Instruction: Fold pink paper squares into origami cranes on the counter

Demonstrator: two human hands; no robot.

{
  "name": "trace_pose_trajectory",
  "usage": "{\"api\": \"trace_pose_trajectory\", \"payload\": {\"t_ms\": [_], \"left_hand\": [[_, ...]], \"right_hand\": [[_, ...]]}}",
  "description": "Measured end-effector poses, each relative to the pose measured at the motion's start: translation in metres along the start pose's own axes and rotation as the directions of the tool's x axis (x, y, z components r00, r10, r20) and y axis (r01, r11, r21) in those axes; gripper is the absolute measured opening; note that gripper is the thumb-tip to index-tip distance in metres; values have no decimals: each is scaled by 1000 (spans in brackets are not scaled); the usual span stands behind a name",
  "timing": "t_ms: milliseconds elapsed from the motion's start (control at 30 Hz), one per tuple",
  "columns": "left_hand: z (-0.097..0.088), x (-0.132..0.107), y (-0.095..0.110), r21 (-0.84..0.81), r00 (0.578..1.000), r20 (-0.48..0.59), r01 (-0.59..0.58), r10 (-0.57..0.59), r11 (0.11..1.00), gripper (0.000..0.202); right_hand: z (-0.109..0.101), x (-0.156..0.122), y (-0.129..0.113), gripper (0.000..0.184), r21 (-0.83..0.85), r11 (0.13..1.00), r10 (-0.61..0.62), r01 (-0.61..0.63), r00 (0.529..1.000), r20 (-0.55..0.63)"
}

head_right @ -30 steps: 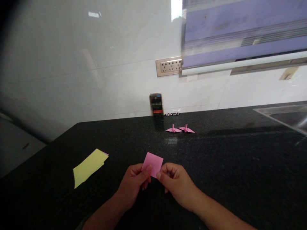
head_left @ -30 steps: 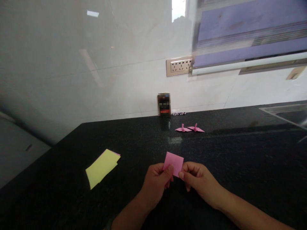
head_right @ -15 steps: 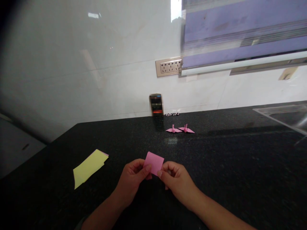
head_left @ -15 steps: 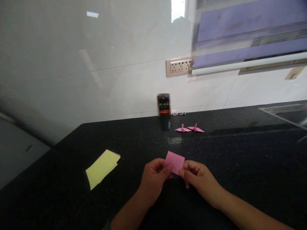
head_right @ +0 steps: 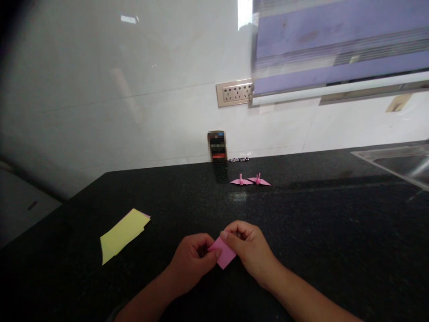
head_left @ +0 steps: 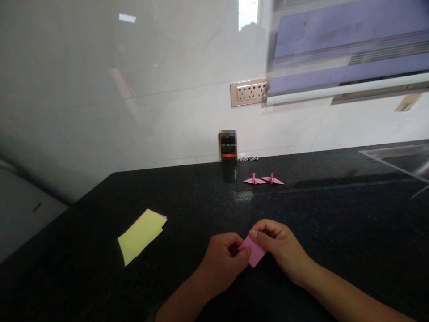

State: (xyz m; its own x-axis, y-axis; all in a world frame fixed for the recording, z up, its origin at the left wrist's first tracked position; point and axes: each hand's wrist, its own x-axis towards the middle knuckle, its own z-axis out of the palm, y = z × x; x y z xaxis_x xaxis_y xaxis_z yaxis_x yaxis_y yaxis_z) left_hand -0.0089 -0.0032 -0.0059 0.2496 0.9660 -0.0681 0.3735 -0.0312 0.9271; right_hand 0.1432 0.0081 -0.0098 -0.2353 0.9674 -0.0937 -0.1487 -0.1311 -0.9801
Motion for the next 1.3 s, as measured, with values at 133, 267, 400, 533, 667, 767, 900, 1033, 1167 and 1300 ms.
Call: {"api": "trace_pose_trajectory", "payload": {"t_ms": [133, 267, 400, 533, 667, 767, 900, 1033, 1167, 1300], "left_hand": [[1, 1, 0, -132, 993, 91, 93, -81, 987, 18], [1, 2, 4, -303, 979, 172, 160, -111, 940, 21], [0, 4, 7, -411, 993, 66, 120, -102, 904, 22], [-1, 5, 9, -445, 994, 44, 110, -101, 889, 23], [-2, 6, 6, -454, 992, 13, 120, -128, 883, 24], [-4, 7, 2, -450, 992, -13, 109, -128, 886, 25], [-6, 8, 0, -442, 990, -9, 121, -139, 889, 24], [-7, 6, 4, -469, 991, -6, 115, -133, 876, 23], [-8, 5, 4, -507, 991, -23, 104, -135, 856, 23], [-7, 6, 0, -569, 989, -62, 77, -136, 819, 21]], "right_hand": [[-2, -1, 0, 18, -30, 999, -39, 39, 999, -28], [-1, 0, 0, 18, -18, 999, -45, 45, 999, -19], [3, 0, 1, 20, -32, 999, 14, -11, 996, 85], [4, 0, 2, 22, -67, 998, 9, -3, 996, 88], [1, 0, 4, 23, -107, 994, 8, 3, 995, 96], [0, 1, 5, 24, -144, 990, 21, -4, 993, 114], [-2, 1, 3, 21, -149, 988, -42, 47, 998, 35], [-2, 1, 2, 21, -195, 977, -78, 85, 996, 43], [2, -1, 4, 15, -224, 967, -124, 118, 992, -12], [4, -3, 4, 15, -289, 942, -215, 169, 968, -133]]}}
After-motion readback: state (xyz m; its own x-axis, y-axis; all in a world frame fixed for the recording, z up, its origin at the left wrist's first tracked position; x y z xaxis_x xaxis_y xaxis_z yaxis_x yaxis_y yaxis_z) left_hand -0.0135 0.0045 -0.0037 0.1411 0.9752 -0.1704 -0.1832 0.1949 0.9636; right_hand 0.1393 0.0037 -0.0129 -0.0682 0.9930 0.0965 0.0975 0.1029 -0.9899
